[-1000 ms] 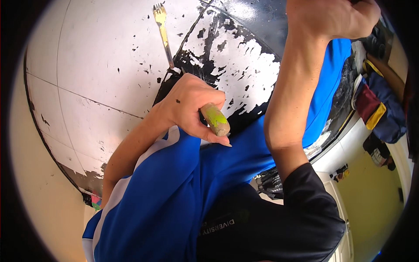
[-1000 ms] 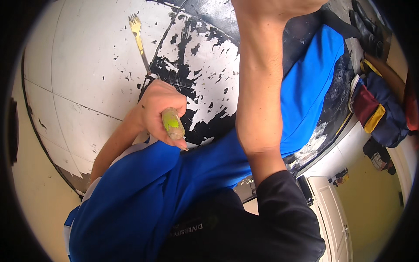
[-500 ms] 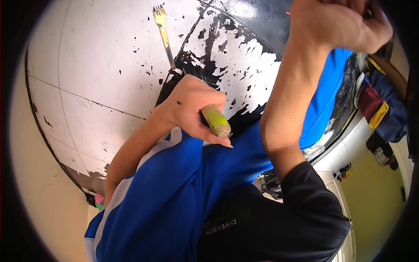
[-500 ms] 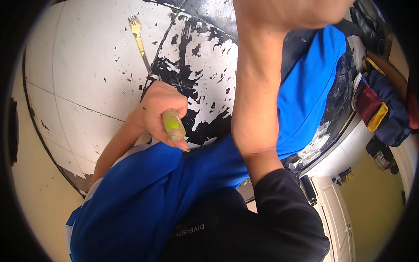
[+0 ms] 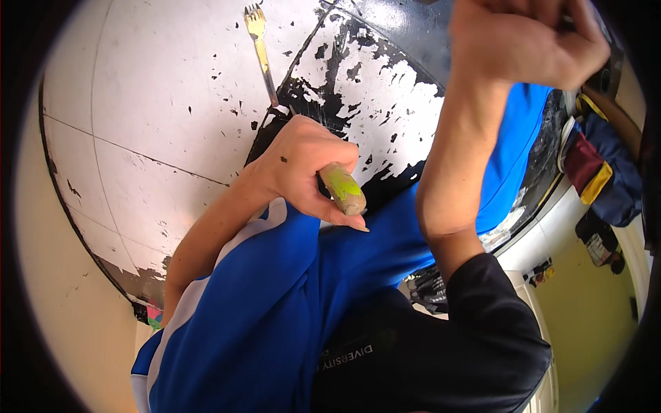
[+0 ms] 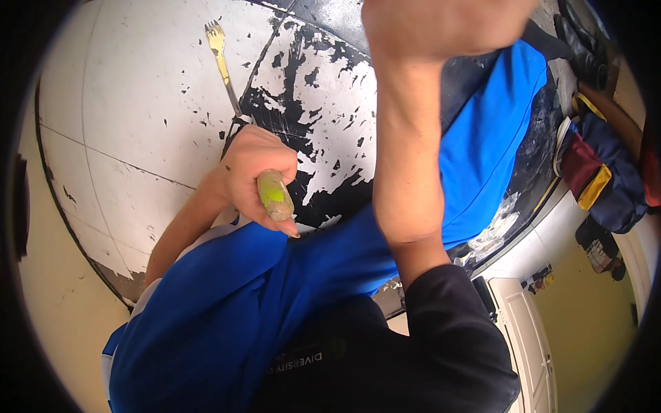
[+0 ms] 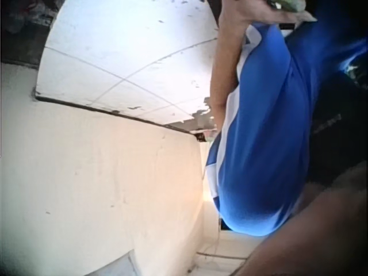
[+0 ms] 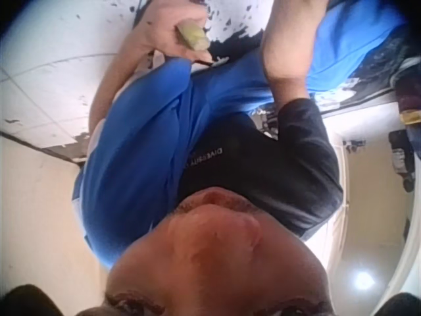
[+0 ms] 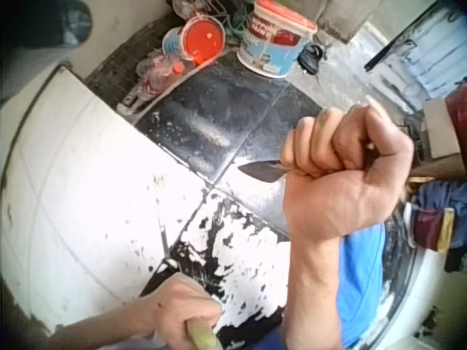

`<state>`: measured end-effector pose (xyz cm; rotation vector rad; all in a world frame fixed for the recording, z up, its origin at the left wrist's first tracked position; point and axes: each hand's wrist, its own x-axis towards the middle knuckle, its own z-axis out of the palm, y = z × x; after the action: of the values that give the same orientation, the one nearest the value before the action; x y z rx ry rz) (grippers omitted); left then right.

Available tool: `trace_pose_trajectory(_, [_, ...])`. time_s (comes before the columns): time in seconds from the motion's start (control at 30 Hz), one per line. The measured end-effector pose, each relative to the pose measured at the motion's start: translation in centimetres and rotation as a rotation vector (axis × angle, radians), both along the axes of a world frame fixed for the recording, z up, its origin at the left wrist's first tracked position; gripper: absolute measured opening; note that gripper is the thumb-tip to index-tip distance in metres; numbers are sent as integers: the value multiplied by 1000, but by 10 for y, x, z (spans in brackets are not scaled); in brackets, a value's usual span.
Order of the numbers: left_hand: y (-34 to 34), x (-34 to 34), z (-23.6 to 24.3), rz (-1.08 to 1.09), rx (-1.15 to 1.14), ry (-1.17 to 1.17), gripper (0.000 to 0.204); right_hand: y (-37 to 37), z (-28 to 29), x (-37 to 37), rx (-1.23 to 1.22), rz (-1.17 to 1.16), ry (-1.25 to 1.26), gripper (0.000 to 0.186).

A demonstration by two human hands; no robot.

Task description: The person scrapes pieces of white material off a black floor using a putty knife and a fork.

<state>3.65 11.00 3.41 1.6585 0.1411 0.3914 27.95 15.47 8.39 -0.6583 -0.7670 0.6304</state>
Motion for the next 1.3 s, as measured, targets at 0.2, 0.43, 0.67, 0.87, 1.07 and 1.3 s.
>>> trace_pose_trajectory(0.2, [3, -4, 0, 4, 3, 4, 66, -20, -69, -34, -282, -33, -95, 46])
trace_pose_trajectory(0.43, [2, -4, 2, -11, -14, 10, 66, 1, 7, -3, 45, 92, -108, 43])
trace_pose_trajectory(0.67, [-1, -6, 4, 3, -13, 12, 66, -9, -62, -60, -532, -164, -27, 44])
trace_pose_trajectory(0.87, [0, -4, 2, 15, -11, 7, 66, 33, 2, -9, 179, -59, -224, 45])
trace_pose_trajectory(1.07, [-2, -2, 4, -2, -5, 12, 65, 15, -97, -61, -279, -461, -204, 46])
trace_pose_trajectory(1.3, [2, -3, 5, 9, -21, -1, 66, 7, 7, -14, 27, -33, 145, 45])
